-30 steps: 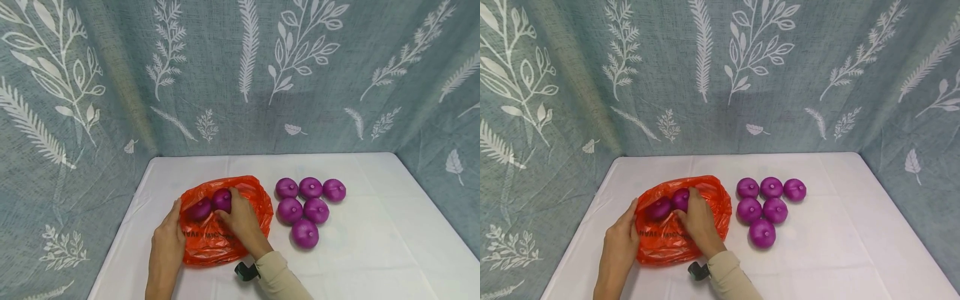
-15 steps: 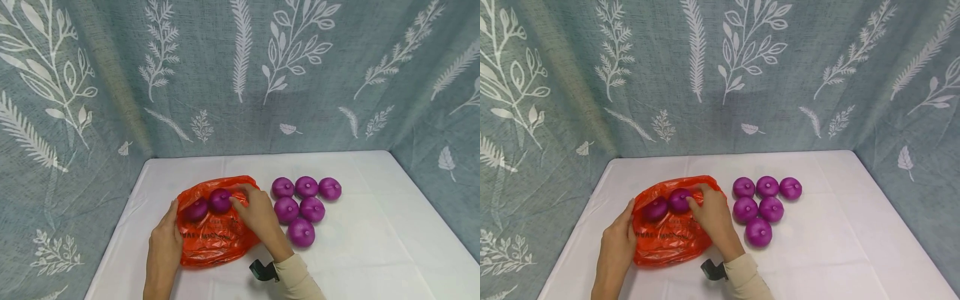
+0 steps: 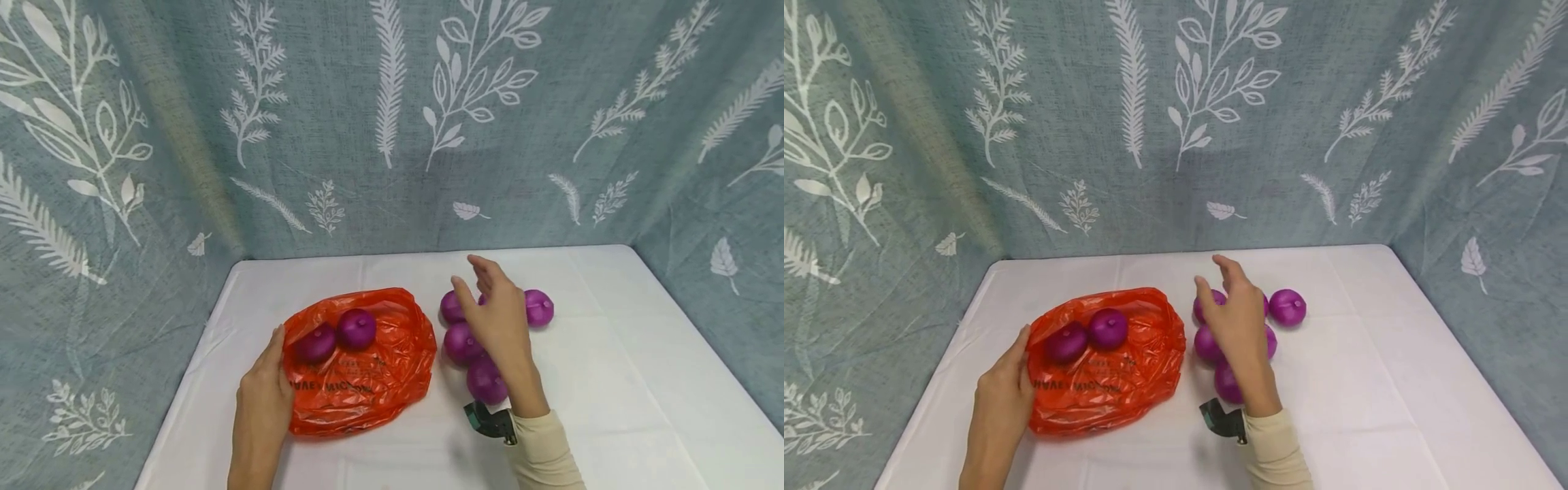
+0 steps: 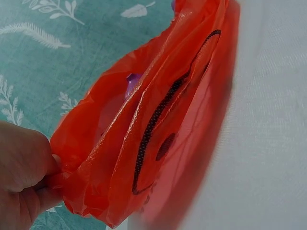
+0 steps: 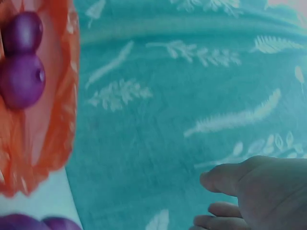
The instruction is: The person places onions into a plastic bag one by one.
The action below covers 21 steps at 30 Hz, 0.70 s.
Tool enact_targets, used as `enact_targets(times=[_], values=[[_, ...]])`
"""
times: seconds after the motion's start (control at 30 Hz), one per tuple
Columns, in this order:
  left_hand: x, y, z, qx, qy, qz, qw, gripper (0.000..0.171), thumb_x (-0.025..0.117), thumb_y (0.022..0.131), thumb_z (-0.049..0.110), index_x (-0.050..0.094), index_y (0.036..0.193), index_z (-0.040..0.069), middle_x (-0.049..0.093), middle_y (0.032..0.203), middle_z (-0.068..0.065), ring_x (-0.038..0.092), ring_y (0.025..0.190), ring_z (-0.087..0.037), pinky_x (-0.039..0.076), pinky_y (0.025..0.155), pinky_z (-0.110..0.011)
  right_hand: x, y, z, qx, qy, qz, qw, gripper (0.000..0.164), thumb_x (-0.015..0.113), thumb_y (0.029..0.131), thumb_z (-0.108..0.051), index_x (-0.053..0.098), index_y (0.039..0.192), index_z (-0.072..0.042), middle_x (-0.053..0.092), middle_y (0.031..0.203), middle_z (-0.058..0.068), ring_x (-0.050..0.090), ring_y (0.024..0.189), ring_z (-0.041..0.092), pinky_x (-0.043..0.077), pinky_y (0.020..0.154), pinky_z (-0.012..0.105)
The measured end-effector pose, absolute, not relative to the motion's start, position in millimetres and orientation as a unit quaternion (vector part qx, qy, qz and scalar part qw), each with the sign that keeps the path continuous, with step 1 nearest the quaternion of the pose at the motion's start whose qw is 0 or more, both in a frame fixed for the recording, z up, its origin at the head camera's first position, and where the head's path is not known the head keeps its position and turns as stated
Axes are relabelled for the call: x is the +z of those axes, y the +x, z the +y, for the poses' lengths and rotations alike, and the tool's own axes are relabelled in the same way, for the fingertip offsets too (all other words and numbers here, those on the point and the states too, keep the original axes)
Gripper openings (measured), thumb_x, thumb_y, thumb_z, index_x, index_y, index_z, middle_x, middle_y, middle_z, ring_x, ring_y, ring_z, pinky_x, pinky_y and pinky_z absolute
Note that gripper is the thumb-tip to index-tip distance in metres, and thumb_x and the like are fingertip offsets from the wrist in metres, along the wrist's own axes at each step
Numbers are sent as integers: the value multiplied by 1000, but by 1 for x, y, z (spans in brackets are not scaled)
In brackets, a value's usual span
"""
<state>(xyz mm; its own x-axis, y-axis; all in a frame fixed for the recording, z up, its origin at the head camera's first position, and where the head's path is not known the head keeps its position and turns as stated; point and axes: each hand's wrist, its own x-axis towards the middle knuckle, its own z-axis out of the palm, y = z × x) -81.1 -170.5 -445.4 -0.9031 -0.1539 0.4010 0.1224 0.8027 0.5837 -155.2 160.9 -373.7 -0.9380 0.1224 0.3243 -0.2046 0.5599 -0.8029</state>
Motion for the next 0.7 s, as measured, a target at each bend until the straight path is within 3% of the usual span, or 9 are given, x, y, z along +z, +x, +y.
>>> enact_targets(times=[0.4,0.7], values=[[-443,-82,-169,-314,10,-924,216,56,55,100,-16,49,154,-5,56,151,-26,59,133,-45,53,103,-58,-380,-158,217,418,-35,-878,232,64,73,101,-29,50,154,-1,52,154,26,54,139,46,46,114,61],[-442,-83,-169,-312,10,-925,217,56,57,99,-17,50,154,-5,56,150,-27,59,133,-46,52,102,-59,-400,-157,256,403,-107,-886,202,72,71,101,-32,43,158,2,46,159,27,47,144,48,40,118,65]])
